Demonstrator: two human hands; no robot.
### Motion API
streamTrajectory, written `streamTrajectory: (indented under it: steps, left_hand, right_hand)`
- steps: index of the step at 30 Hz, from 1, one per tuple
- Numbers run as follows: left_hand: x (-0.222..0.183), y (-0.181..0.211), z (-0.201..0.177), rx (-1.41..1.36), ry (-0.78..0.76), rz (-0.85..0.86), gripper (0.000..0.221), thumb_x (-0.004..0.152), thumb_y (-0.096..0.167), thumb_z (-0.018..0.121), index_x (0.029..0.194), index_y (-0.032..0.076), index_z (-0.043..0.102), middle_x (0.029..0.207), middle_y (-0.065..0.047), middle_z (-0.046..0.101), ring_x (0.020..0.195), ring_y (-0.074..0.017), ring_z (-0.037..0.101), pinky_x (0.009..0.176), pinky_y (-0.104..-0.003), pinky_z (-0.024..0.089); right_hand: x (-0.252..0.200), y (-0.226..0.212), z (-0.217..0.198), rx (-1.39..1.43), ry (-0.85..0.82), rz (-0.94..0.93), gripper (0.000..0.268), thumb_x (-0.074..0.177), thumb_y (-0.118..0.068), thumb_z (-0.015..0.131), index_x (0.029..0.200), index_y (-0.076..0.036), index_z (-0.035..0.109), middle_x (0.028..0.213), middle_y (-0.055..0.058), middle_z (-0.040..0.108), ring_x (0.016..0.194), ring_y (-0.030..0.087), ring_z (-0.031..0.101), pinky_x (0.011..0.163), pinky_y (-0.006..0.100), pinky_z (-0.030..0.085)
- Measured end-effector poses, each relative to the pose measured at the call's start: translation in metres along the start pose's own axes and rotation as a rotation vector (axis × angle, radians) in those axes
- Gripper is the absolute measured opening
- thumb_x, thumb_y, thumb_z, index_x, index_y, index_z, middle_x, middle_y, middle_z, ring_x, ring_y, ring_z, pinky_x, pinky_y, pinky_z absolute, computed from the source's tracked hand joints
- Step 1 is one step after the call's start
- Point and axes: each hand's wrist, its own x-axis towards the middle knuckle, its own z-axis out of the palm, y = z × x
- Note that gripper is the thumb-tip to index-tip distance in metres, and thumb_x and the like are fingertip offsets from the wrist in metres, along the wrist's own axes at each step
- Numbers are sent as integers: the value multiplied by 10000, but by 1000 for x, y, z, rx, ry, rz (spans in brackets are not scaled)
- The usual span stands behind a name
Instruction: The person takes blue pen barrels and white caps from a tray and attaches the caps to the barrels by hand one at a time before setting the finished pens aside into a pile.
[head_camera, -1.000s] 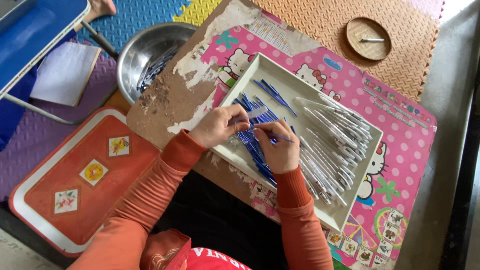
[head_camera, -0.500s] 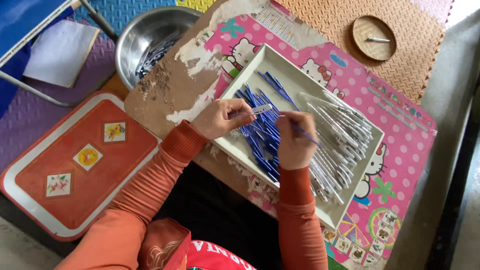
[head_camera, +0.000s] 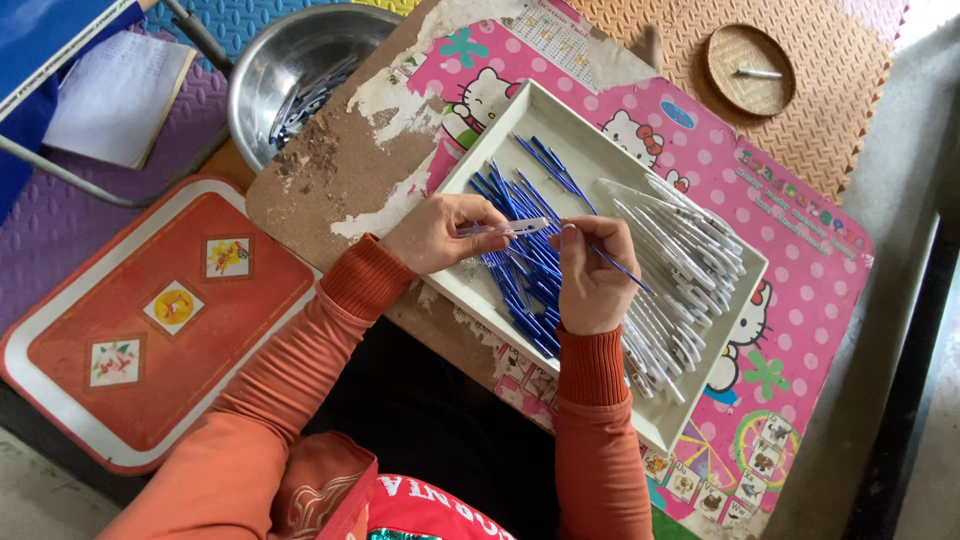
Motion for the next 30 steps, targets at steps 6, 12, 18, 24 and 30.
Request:
streamTrajectory:
  steps: [6, 12, 18, 24, 30]
  left_hand:
    - [-2, 3, 4, -9, 11, -12, 139, 972, 293, 818, 1019, 164, 838, 777, -56, 685, 750, -87, 575, 661, -264, 490]
    - [1, -3, 1, 27, -8, 22, 167, 968, 309, 822, 1017, 151, 834, 777, -74, 682, 713, -104, 562, 639, -279, 483]
    - [-4, -15, 4, 3, -13, 81, 131, 964, 260, 819, 1039, 152, 827, 799, -76, 662, 752, -104, 576, 657, -277, 478]
    - [-6, -13, 1, 48, -25, 63, 215, 977, 350, 803, 1085, 168, 847, 784, -80, 681, 715, -130, 584, 657, -292, 490]
    - [-6, -8, 0, 60, -23, 69, 275, 1000, 340, 774, 1157, 121, 828, 780, -116, 674, 714, -150, 595, 662, -317, 507]
  right_hand:
    - [3, -2, -3, 16, -16, 18, 94, 1021, -11, 701, 994, 77, 679, 915, 216, 715, 753, 248, 766, 676, 330, 639]
    - [3, -5, -3, 90, -83, 25, 149, 1007, -58, 709, 943, 62, 649, 907, 215, 685, 710, 224, 720, 668, 322, 608]
    - [4, 3, -11, 143, -143, 22, 146, 986, -55, 701, 895, 46, 647, 877, 202, 688, 681, 218, 732, 637, 302, 590]
    - [-1, 10, -10, 88, -92, 17, 140, 986, -45, 732, 924, 65, 673, 877, 209, 693, 675, 225, 718, 611, 299, 584]
    - [3, -4, -5, -72, -76, -73, 105, 963, 5, 791, 970, 87, 726, 919, 227, 697, 706, 266, 731, 626, 322, 592]
